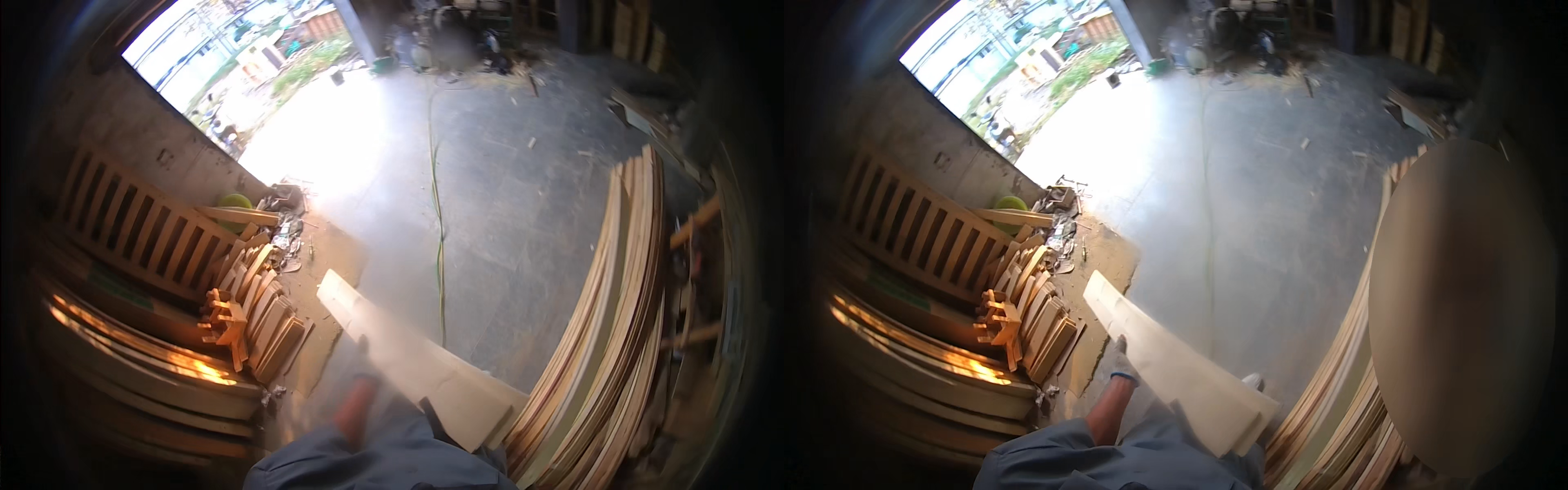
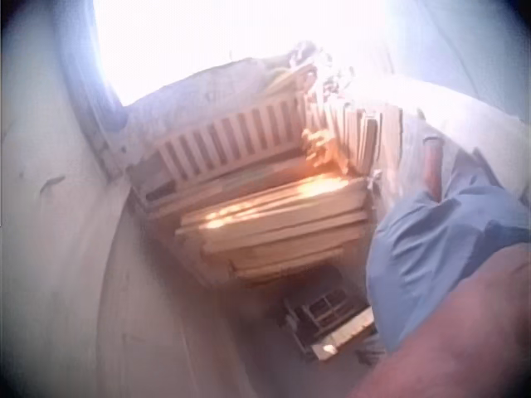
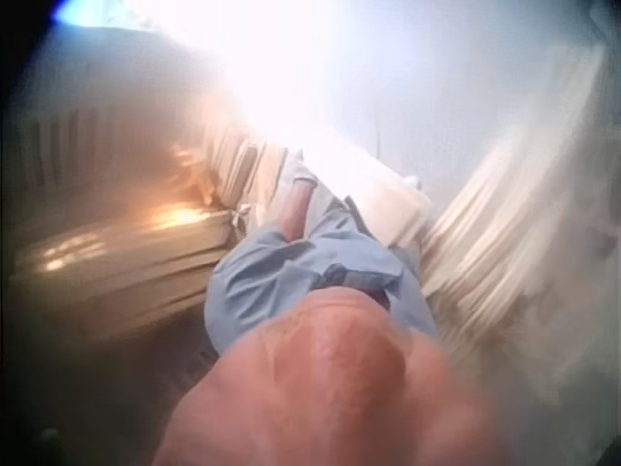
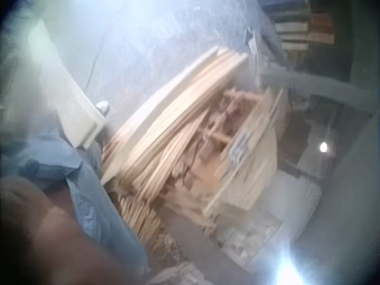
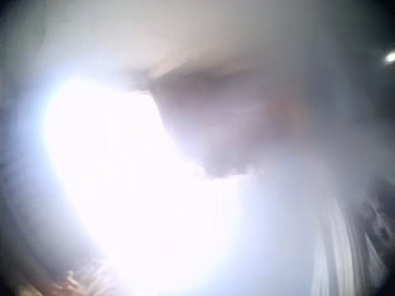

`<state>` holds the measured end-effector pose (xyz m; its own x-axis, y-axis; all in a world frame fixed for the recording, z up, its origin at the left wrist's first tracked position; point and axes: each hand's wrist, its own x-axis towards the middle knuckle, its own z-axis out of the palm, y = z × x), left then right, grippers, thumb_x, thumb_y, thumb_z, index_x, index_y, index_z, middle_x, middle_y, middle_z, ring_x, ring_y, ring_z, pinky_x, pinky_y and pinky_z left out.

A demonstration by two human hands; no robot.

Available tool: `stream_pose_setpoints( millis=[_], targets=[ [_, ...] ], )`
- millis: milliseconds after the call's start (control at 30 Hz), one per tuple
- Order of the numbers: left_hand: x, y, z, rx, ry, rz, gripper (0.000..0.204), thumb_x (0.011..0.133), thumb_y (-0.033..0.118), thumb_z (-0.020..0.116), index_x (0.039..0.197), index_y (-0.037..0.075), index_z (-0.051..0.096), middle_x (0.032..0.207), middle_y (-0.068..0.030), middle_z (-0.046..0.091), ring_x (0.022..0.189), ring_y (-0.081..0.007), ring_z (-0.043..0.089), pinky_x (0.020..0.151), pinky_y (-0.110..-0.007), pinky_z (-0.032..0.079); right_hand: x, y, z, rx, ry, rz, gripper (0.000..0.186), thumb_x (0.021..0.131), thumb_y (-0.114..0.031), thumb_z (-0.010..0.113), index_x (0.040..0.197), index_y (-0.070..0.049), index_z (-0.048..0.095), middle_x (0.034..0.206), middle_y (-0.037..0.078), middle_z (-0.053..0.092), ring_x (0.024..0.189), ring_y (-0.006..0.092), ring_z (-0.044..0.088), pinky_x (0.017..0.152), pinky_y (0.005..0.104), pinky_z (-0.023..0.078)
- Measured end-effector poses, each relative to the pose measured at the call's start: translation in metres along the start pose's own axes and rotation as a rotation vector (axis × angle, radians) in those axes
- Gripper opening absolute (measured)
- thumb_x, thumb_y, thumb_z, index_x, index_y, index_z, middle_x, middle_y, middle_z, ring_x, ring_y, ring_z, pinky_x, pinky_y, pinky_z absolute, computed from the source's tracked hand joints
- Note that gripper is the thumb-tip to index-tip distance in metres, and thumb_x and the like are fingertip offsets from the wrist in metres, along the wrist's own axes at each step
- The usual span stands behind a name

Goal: The person measures a curved wooden plank with a tape measure and marks it with a red pencil. They then move the plank to a workbench and continue measuring and marking it.

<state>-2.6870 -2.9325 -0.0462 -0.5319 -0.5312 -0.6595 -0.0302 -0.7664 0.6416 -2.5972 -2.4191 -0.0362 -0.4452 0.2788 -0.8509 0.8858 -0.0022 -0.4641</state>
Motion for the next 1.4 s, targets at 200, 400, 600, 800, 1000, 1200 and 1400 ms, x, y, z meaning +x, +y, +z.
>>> stream_pose_setpoints(
  millis=[200,400,600,800,1000,1200,1400],
  targets=[
    [0.112,-0.039,0.168,-0.107,-0.018,-0.021,0.053,0.100,0.042,0.059,0.139,0.006,0.052,0.127,-0.0123,0.061,0.112,-0.0315,0.060,0.093,-0.051,0.054,0.096,-0.219,-0.002,-0.249,-0.014,-0.089,0.062,0.097,-0.026,0.060,0.148,0.001,0.038,0.140,0.016,0.056,0.123,0.0327,0.056,0.103,0.0389,0.048],
    [0.294,-0.103,0.418,0.090,-0.286,0.289,0.060,0.100,0.043,0.059,0.143,0.004,0.049,0.140,-0.0134,0.054,0.126,-0.0321,0.051,0.102,-0.051,0.049,0.192,-0.386,-0.025,-0.400,0.050,-0.197,0.064,0.095,-0.024,0.063,0.149,0.001,0.038,0.139,0.016,0.057,0.122,0.0316,0.057,0.102,0.0383,0.049],
    [0.328,-0.104,0.668,-0.050,-0.291,-0.333,0.064,0.098,0.055,0.053,0.145,0.013,0.047,0.147,-0.0100,0.051,0.128,-0.0346,0.051,0.104,-0.062,0.041,0.191,-0.494,-0.064,-0.624,-0.010,-0.142,0.066,0.094,-0.022,0.066,0.149,0.001,0.037,0.137,0.016,0.059,0.121,0.0306,0.058,0.102,0.0376,0.049],
    [0.387,-0.158,0.917,0.283,-0.378,-0.224,0.051,0.100,0.047,0.053,0.139,0.014,0.055,0.136,-0.0086,0.062,0.123,-0.0309,0.059,0.102,-0.052,0.047,0.292,-0.626,-0.078,-0.556,0.019,-0.034,0.074,0.088,-0.021,0.074,0.148,0.002,0.037,0.133,0.017,0.061,0.119,0.0300,0.060,0.099,0.0364,0.051],
    [0.482,-0.234,1.116,0.472,-0.560,-0.222,0.047,0.100,0.046,0.053,0.136,0.016,0.056,0.136,-0.0066,0.061,0.122,-0.0297,0.058,0.098,-0.053,0.049,0.437,-0.725,-0.107,-0.378,0.128,-0.274,0.058,0.091,-0.022,0.069,0.140,0.001,0.048,0.124,0.017,0.066,0.111,0.0299,0.065,0.093,0.0371,0.054],
    [0.480,-0.312,1.374,0.385,-0.631,-0.507,0.040,0.095,0.038,0.060,0.129,0.015,0.059,0.130,-0.0087,0.062,0.120,-0.0328,0.059,0.098,-0.058,0.050,0.488,-0.914,-0.133,-0.298,0.174,-0.219,0.048,0.098,-0.026,0.059,0.138,0.000,0.051,0.120,0.014,0.068,0.107,0.0274,0.068,0.088,0.0392,0.057],
    [0.522,-0.430,1.606,0.507,-0.826,-0.503,0.044,0.094,0.032,0.064,0.131,0.008,0.057,0.130,-0.0121,0.061,0.121,-0.0326,0.059,0.103,-0.052,0.051,0.564,-1.076,-0.144,-0.215,0.223,-0.247,0.042,0.104,-0.029,0.051,0.136,-0.002,0.054,0.116,0.012,0.071,0.103,0.0254,0.070,0.084,0.0410,0.059]
  ],
)
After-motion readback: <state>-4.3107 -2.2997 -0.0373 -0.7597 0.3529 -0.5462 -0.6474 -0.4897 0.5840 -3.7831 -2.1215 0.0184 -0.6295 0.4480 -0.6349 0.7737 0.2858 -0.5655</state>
